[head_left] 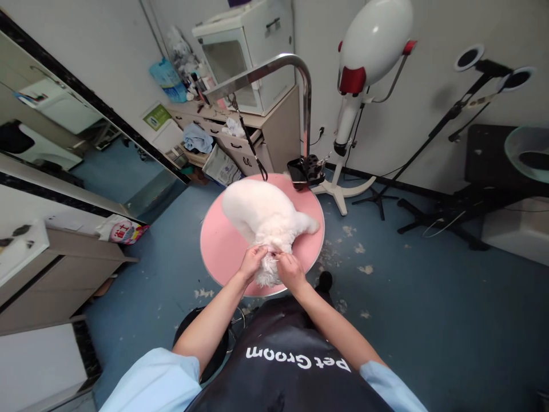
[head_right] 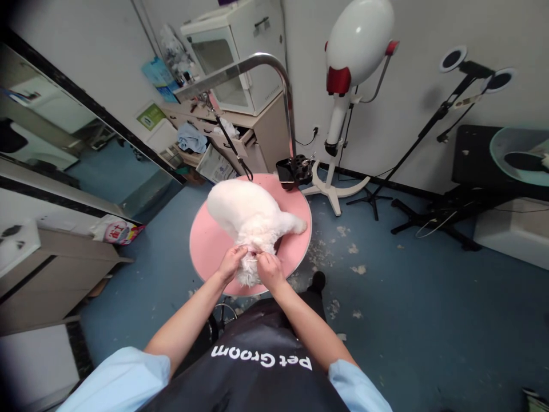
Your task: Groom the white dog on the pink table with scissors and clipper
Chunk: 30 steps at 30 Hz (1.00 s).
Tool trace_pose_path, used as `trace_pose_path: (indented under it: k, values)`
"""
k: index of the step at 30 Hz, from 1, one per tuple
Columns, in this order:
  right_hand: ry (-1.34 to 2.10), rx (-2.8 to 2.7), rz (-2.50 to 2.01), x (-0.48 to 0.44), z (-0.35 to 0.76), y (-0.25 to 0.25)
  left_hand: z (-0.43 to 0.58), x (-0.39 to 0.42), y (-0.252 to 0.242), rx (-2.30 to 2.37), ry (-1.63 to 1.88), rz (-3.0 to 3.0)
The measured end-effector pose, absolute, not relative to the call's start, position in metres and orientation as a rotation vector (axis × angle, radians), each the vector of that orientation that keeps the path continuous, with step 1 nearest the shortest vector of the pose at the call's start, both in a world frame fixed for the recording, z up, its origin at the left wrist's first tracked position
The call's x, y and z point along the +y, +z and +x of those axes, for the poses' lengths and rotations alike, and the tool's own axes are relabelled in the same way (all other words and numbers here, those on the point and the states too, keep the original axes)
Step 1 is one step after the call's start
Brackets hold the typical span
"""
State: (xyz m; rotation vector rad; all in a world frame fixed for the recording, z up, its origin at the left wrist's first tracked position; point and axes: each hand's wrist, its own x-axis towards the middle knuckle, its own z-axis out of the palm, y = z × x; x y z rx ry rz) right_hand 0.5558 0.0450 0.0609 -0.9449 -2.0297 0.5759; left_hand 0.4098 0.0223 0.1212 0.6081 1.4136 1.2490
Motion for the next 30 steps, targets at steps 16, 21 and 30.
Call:
trace_pose_path:
  k: [16, 21, 30]
  values:
    - [0.550, -2.119, -0.857, 0.038, 0.576, 0.068, 0.409, 0.025, 0.124, 1.360, 1.252, 0.620]
    - [0.425, -2.065, -0.835, 0.048, 0.582, 0.071, 0.408, 0.026, 0.126, 1.357, 1.230, 0.616]
    - [0.477, -1.890, -0.977, 0.049, 0.620, 0.063, 0.407, 0.022, 0.130, 1.376, 1.154, 0.710]
